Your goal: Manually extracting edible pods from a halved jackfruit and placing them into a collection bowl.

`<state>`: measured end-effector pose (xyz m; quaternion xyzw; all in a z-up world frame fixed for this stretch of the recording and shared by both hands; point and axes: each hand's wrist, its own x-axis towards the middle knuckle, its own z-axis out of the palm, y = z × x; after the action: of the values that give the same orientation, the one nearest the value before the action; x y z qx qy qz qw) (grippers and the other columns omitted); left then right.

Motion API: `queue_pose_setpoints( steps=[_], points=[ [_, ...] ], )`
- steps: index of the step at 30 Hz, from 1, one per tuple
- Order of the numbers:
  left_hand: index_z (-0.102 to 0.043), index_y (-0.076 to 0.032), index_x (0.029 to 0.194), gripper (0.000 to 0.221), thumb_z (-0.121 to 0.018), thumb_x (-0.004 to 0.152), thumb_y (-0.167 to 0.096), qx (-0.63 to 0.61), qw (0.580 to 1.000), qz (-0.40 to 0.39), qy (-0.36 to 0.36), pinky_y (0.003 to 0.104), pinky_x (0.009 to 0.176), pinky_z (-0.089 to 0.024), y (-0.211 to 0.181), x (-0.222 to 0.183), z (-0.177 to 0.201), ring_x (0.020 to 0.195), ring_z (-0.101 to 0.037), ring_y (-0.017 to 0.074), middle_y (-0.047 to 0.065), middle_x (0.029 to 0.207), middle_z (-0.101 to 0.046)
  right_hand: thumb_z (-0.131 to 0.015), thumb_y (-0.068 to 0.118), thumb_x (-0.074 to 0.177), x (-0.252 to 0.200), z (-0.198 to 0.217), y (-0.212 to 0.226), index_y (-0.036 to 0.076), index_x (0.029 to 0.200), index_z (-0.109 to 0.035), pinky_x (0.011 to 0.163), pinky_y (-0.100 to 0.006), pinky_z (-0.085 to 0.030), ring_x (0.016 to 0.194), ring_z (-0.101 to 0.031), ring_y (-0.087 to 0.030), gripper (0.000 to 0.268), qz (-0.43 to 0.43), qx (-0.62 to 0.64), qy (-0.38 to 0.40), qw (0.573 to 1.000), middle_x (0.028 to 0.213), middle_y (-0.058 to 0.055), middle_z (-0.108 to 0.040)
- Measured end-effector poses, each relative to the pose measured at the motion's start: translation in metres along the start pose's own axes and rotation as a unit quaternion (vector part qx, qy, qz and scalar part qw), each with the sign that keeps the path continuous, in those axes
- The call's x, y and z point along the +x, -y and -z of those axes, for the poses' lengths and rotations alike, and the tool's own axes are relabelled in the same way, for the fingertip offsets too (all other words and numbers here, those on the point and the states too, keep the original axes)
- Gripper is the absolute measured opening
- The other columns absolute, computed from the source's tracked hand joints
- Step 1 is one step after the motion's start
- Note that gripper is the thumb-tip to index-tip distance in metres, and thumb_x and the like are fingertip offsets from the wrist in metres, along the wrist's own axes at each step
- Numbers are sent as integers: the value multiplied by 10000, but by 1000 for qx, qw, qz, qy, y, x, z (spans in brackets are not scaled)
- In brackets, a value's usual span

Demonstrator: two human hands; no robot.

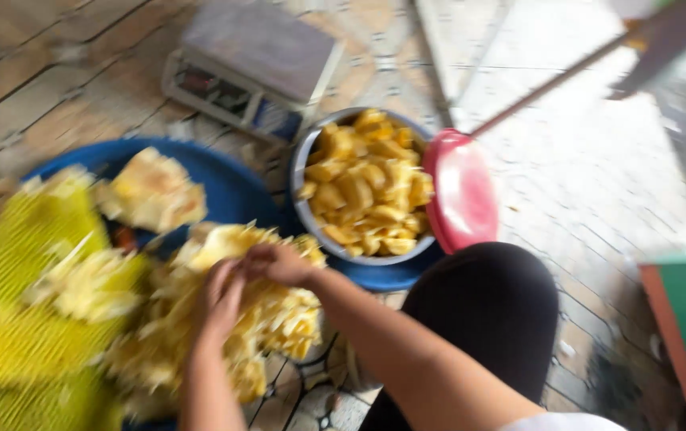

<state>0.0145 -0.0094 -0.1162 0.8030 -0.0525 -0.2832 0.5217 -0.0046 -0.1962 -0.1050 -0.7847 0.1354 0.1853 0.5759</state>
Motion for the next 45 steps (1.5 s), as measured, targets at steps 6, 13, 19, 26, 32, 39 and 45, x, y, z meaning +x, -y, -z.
queue_pose_setpoints(
  steps=[6,13,19,26,32,39,45],
  points=[
    [-650,-206,1345,384,-533,1009,-62,35,996,83,7,383,759,-513,-15,-5,3,871,-703,261,81,1149,-755,-552,247,878,-6,7,17,209,1032,-711,1038,-438,-470,1024,-672,-237,225,0,-95,55,994,1068,-43,-728],
    [-681,-212,1266,242,-551,1063,-224,103,991,82,-4,393,620,-521,-16,-2,0,828,-718,296,106,1105,-769,-563,256,903,-11,3,18,165,1026,-745,948,-393,-513,972,-667,-231,238,-24,-93,40,995,1052,-55,-740],
    [-700,-220,1202,209,-560,1052,-184,104,994,46,-8,404,633,-505,-18,0,-2,773,-710,277,68,1160,-754,-577,176,902,-6,1,-3,137,1083,-761,940,-399,-527,983,-692,-247,261,1,-120,-8,993,1082,-66,-763],
    [-657,-156,1278,328,-624,960,-228,104,994,-23,25,421,955,-494,16,36,-17,1156,-654,284,64,1350,-657,-594,251,949,19,9,-56,191,1069,-696,937,-387,-490,1003,-694,-232,168,83,-171,-6,982,1106,-25,-753],
    [-639,-95,1260,323,-706,947,-140,14,980,-130,-152,472,970,-525,31,15,-24,1123,-676,376,160,1183,-720,-588,58,903,-2,12,-37,35,1200,-719,1046,-521,-473,1129,-650,-376,326,78,51,19,995,1138,-213,-713],
    [-729,-290,937,144,-823,835,-328,61,965,-132,-220,295,745,-589,51,25,-50,860,-729,175,-73,902,-739,-679,193,835,-3,27,-16,131,1081,-772,900,-348,-527,872,-666,-196,270,7,120,-32,992,917,-86,-692],
    [-728,-193,788,129,-845,815,-238,29,943,-223,-244,276,610,-561,34,4,-49,693,-703,199,-6,736,-655,-869,476,732,25,38,-10,238,960,-780,787,-340,-541,843,-734,-215,341,-6,-179,-16,984,881,-1,-769]
  ],
)
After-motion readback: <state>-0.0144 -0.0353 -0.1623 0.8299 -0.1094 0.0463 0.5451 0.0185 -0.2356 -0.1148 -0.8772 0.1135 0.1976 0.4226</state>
